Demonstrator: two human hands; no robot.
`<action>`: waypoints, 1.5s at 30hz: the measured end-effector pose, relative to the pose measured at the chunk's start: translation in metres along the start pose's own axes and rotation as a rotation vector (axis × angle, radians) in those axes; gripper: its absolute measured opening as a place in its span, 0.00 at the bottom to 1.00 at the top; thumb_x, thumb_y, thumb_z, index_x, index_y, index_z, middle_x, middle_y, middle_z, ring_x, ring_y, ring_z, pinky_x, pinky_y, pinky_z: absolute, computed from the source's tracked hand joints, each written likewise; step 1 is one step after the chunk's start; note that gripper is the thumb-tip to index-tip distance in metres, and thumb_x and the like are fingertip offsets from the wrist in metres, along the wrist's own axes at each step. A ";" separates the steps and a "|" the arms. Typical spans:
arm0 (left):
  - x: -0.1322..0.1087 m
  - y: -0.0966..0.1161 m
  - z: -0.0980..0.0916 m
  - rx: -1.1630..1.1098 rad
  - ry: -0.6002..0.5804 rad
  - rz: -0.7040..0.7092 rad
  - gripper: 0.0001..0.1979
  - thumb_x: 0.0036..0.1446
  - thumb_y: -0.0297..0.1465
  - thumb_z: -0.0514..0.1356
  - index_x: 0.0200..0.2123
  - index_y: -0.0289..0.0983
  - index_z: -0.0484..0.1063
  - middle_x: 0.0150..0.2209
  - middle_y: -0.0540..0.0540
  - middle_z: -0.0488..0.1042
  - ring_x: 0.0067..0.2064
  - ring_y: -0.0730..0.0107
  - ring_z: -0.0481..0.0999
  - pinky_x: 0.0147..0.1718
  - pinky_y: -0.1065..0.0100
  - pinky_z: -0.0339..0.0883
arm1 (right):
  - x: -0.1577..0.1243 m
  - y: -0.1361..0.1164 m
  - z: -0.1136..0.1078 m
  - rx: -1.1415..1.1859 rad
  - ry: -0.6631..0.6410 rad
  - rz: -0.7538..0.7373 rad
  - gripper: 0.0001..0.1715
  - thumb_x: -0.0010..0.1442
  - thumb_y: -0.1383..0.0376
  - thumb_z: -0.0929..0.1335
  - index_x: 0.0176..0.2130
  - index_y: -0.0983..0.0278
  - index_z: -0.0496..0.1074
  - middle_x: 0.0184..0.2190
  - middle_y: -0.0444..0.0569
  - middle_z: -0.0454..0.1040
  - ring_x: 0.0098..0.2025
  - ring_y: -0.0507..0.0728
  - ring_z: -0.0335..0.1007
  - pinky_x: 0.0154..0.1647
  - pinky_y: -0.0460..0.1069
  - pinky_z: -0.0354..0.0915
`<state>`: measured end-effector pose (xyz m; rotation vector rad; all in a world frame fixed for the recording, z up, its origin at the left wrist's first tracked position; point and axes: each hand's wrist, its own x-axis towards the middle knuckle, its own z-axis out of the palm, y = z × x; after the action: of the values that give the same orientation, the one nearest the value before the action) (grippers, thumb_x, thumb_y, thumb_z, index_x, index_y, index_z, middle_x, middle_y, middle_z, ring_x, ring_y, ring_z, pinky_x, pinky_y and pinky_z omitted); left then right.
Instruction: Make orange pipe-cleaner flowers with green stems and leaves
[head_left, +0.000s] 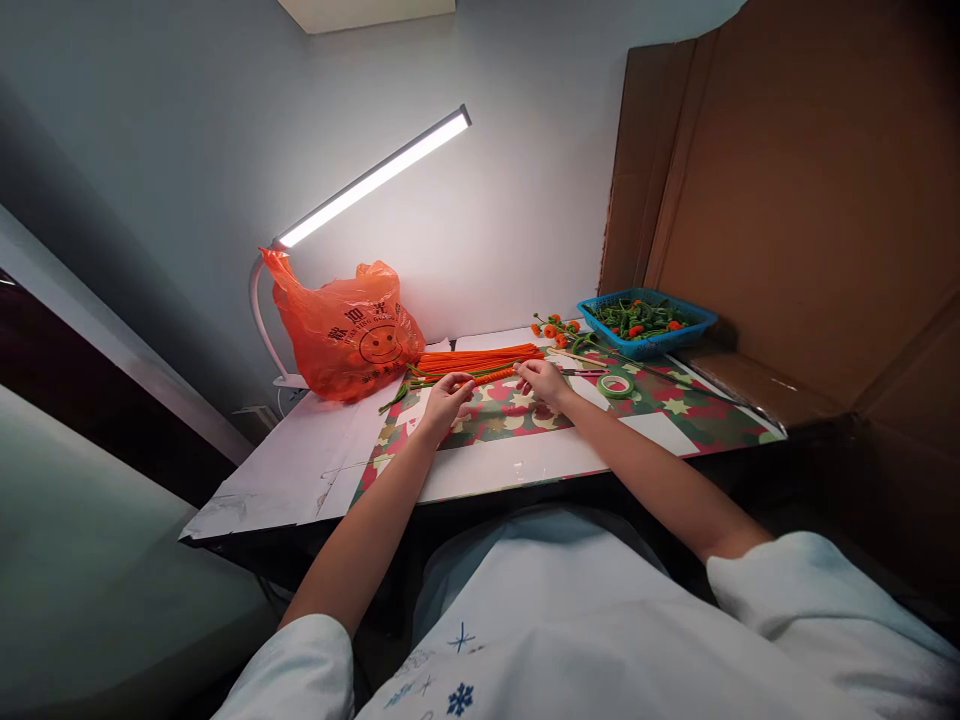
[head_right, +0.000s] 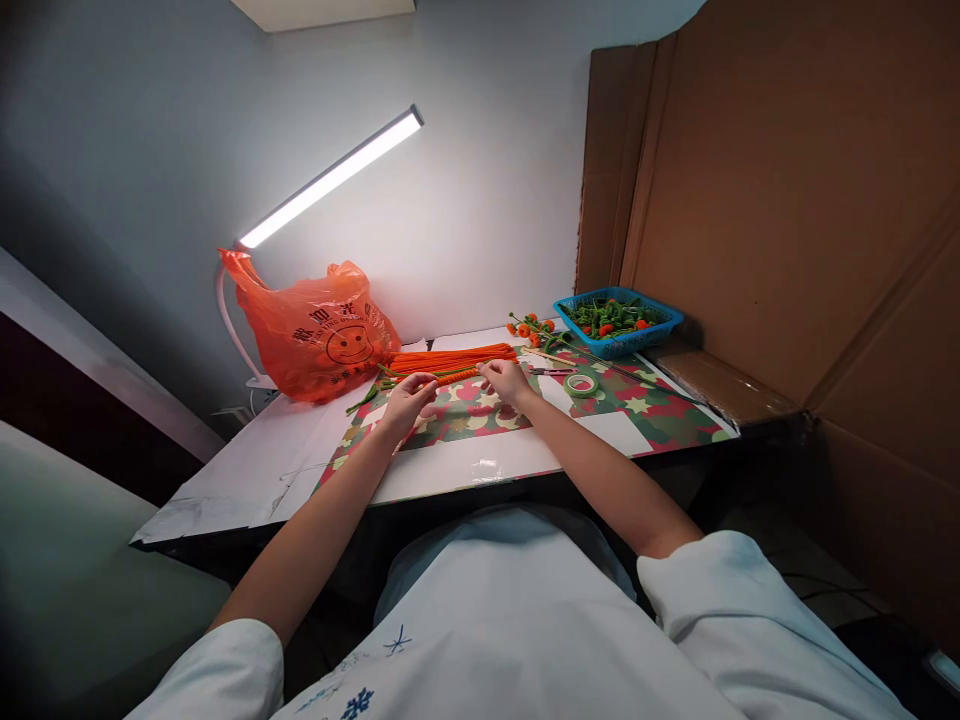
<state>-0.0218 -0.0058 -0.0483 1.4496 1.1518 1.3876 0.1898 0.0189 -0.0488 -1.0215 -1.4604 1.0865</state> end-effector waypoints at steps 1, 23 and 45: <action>0.000 0.000 0.000 0.006 -0.004 0.002 0.21 0.39 0.44 0.69 0.32 0.36 0.73 0.26 0.51 0.71 0.27 0.75 0.69 0.29 0.72 0.64 | 0.000 0.000 -0.001 0.002 -0.004 -0.003 0.18 0.55 0.54 0.69 0.24 0.64 0.68 0.18 0.43 0.71 0.19 0.48 0.64 0.21 0.44 0.62; -0.006 0.004 0.006 -0.162 -0.142 -0.172 0.15 0.39 0.34 0.69 0.31 0.35 0.73 0.26 0.52 0.69 0.25 0.79 0.67 0.25 0.75 0.63 | -0.016 -0.003 -0.003 -0.781 -0.166 -0.445 0.03 0.52 0.72 0.69 0.29 0.64 0.71 0.25 0.44 0.74 0.27 0.52 0.66 0.28 0.45 0.54; 0.002 0.004 0.000 -0.453 -0.108 -0.154 0.15 0.44 0.30 0.71 0.36 0.32 0.75 0.38 0.44 0.78 0.32 0.75 0.78 0.40 0.69 0.72 | -0.016 -0.006 0.012 0.105 -0.382 0.026 0.17 0.49 0.56 0.74 0.29 0.66 0.70 0.19 0.42 0.70 0.20 0.48 0.64 0.19 0.42 0.60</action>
<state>-0.0210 -0.0050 -0.0436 1.0748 0.7962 1.3377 0.1802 0.0011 -0.0480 -0.7884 -1.6724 1.4187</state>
